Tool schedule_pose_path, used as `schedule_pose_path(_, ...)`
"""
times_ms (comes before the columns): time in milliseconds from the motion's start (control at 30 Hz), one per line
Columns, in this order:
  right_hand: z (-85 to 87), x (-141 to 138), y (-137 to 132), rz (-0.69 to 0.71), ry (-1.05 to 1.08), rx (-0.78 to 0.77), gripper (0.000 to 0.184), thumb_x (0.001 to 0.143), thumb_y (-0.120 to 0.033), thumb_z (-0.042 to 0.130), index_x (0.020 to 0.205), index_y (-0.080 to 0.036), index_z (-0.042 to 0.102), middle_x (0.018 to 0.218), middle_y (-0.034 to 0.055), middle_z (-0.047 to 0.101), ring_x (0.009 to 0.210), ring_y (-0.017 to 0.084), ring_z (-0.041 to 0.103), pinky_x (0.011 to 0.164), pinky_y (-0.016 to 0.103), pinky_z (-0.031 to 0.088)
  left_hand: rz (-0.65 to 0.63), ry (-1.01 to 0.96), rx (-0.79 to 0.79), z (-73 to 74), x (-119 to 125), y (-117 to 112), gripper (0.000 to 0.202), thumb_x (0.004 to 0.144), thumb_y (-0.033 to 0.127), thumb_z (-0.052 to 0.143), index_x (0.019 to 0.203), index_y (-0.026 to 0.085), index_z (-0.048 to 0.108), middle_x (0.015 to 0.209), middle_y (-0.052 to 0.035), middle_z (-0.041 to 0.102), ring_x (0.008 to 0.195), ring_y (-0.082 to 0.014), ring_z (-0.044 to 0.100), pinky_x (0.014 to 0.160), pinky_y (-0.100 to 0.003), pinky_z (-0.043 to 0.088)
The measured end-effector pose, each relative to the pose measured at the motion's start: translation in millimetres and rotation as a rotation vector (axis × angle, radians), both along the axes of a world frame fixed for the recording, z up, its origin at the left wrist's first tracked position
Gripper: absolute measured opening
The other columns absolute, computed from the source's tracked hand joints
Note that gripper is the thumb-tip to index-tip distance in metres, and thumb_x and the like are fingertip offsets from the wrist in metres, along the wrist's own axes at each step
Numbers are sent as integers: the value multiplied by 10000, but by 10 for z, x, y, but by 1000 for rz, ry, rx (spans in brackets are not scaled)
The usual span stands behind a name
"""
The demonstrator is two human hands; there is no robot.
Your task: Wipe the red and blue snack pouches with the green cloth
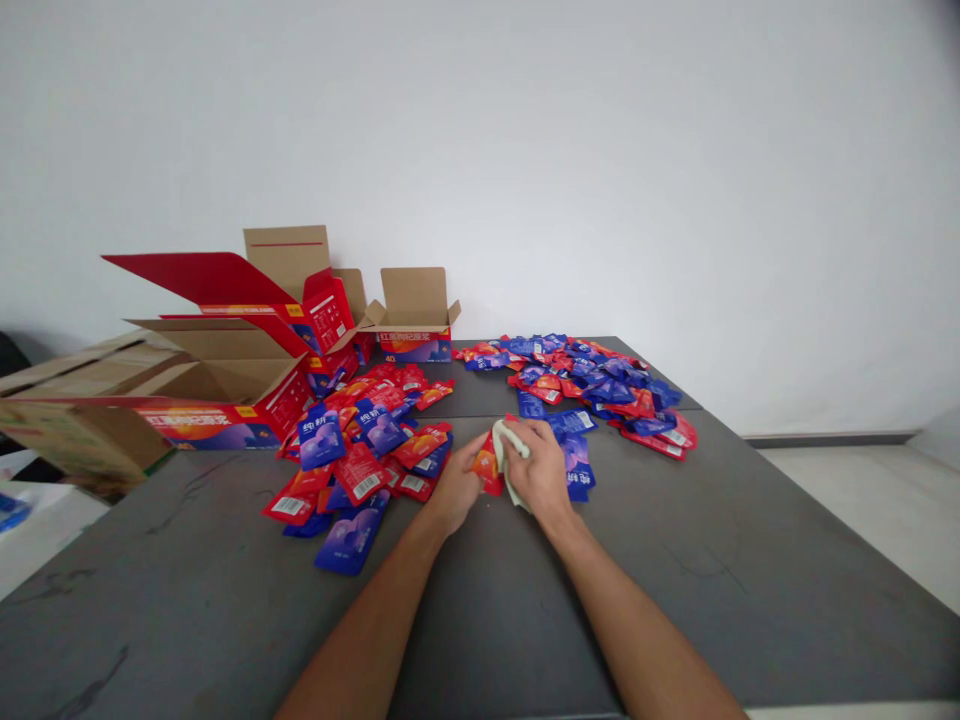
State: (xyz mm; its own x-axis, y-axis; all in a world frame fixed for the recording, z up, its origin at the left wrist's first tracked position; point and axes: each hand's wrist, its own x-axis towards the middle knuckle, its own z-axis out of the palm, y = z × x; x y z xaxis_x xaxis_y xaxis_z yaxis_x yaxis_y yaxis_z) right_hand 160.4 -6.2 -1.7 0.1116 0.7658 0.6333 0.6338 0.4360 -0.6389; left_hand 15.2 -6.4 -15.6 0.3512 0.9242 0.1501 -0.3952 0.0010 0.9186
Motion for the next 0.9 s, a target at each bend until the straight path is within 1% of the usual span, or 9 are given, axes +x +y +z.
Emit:
schedule_pose_path(100,58,104,34,-76,57,8,256,910,-282,568,1100,-246,736,1023,67,629,898,193,622,870,333,520,-23,29,-11,-17,25,-8,705,667,56,613,1356,198,574,1020,-66,726,900,-201,655,804,-331,511)
schedule_pose_path(167,64,113,39,-63,64,14,259,910,-276,563,1102,-247,735,1021,65,635,902,193,624,867,330,521,-1,22,-7,-19,20,-4,691,659,52,602,1334,196,593,1001,-63,732,897,-201,658,817,-339,510)
schedule_pose_path(267,35,20,0,36,21,14,277,895,-241,575,1124,-265,729,1045,63,644,949,196,628,886,322,517,71,-27,2,-7,-15,16,668,646,50,612,1296,204,623,1021,-65,735,936,-210,658,859,-344,500)
schedule_pose_path(367,-4,-128,-82,170,-85,-38,304,873,-201,598,1128,-304,728,1030,50,656,961,196,629,872,311,518,143,-73,-16,4,-55,41,651,637,56,635,1268,215,639,1053,-70,734,961,-221,660,876,-343,496)
schedule_pose_path(500,-30,-239,-150,277,-149,-91,328,876,-178,590,1127,-340,727,988,33,668,948,189,633,839,294,519,165,-122,-63,-3,-76,75,657,622,52,633,1261,208,635,1064,-73,734,932,-212,671,837,-318,500)
schedule_pose_path(567,-33,-228,-135,259,-84,-84,304,876,-196,601,1120,-323,730,1016,38,674,958,189,640,848,295,520,160,-154,-89,-2,-75,93,678,607,45,631,1265,206,626,1062,-68,734,914,-203,675,804,-295,499)
schedule_pose_path(633,-34,-183,-93,202,23,-64,264,873,-225,616,1097,-292,739,1047,47,683,966,191,648,878,308,518,189,-190,-114,12,-70,109,637,624,71,641,1248,198,632,1052,-64,735,903,-195,678,798,-286,497)
schedule_pose_path(767,-49,-91,0,75,211,-97,224,875,-302,627,1059,-253,745,1073,54,716,996,213,659,951,370,499,275,-244,-147,54,-74,130,508,690,139,670,1194,191,651,1073,-64,726,918,-177,674,859,-299,492)
schedule_pose_path(900,-80,-105,27,109,313,-210,260,860,-368,647,1062,-236,743,1076,55,737,978,229,679,927,390,517,384,-217,-135,29,-116,153,504,681,135,724,1172,197,632,1033,-53,719,833,-146,663,779,-276,495)
